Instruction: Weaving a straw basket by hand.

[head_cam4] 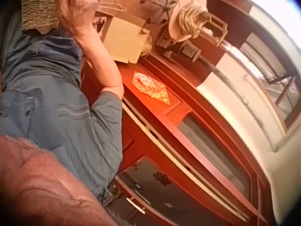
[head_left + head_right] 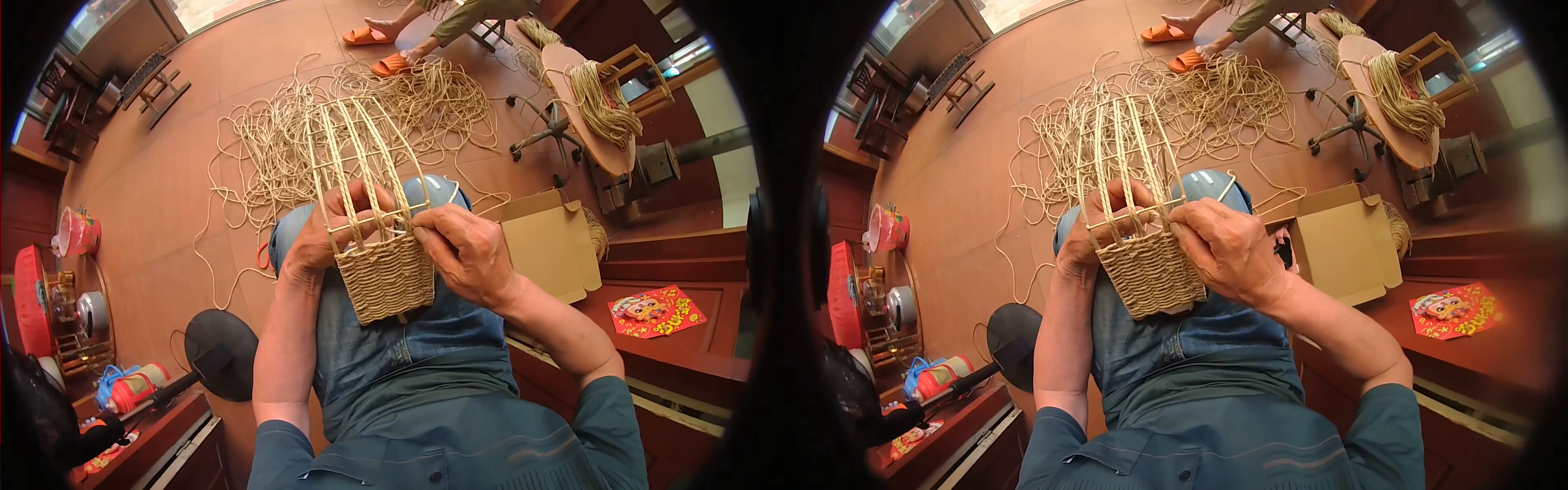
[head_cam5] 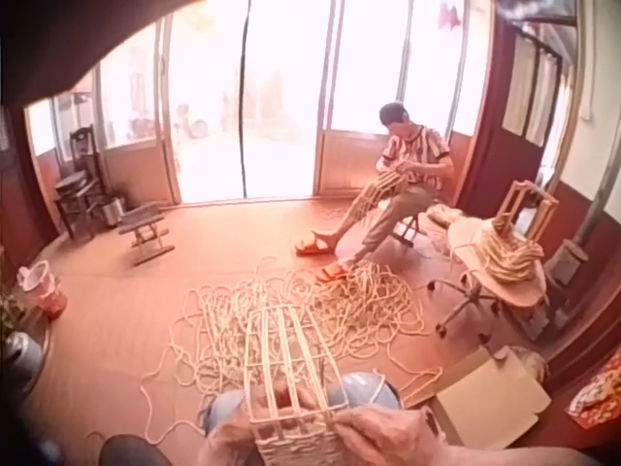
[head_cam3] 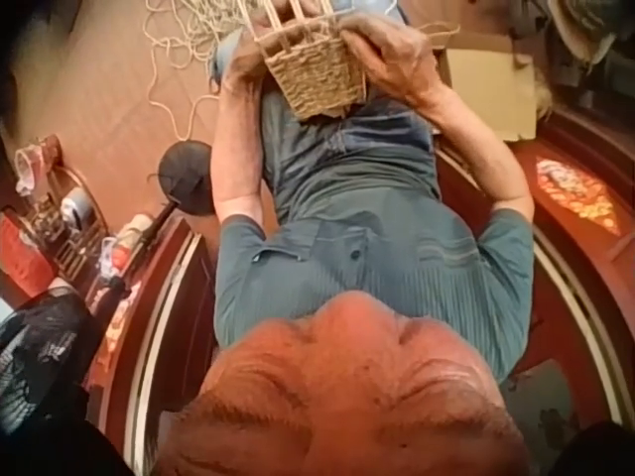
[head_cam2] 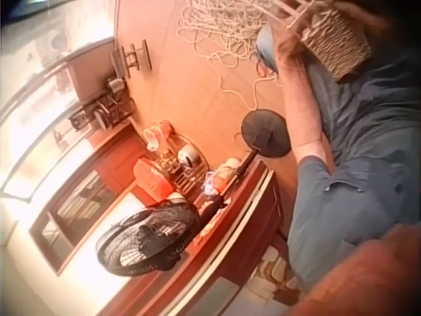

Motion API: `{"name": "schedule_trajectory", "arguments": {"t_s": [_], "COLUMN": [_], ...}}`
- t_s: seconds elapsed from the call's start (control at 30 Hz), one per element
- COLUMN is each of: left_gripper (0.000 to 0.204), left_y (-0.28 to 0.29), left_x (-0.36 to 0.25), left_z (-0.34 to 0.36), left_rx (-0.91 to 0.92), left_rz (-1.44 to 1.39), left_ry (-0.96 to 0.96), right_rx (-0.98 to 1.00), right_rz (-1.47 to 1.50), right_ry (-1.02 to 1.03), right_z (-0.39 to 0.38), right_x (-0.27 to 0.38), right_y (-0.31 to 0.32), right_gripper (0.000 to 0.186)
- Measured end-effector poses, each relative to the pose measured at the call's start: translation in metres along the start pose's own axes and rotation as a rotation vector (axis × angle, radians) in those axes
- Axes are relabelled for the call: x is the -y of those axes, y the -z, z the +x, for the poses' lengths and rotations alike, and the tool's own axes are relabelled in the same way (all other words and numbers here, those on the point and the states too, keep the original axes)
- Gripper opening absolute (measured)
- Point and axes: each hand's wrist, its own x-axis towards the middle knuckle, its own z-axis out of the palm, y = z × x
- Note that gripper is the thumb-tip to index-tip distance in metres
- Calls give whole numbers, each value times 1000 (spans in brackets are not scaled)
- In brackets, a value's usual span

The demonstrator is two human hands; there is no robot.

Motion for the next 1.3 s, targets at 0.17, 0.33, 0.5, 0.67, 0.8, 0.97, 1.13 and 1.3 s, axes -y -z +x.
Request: {"name": "schedule_trajectory", "arguments": {"t_s": [0.17,0.33,0.5,0.67,0.8,0.97,1.13,1.3], "left_gripper": [34,36,41,38,33,30,28,23], "left_y": [4,1,9,4,3,3,15,22], "left_x": [0,-2,7,1,-2,0,9,16], "left_z": [-5,-3,2,0,2,4,5,8], "left_rx": [8,76,79,80,115,97,30,-58], "left_rz": [1,-12,-33,-62,-46,-97,-120,-186], "left_ry": [68,61,44,67,78,80,95,4], "right_rx": [65,53,-3,-69,58,168,-244,-683], "right_rz": [223,165,119,64,383,760,948,692], "right_ry": [-184,-132,-73,-63,-169,-225,-354,-749], "right_z": [-3,-6,-8,-20,-22,-27,-16,-37], "right_x": [5,-2,-7,-11,-10,-25,-107,-193], "right_y": [-2,3,-1,5,17,53,157,271], "right_gripper": [7,8,10,12,26,31,30,14]}}
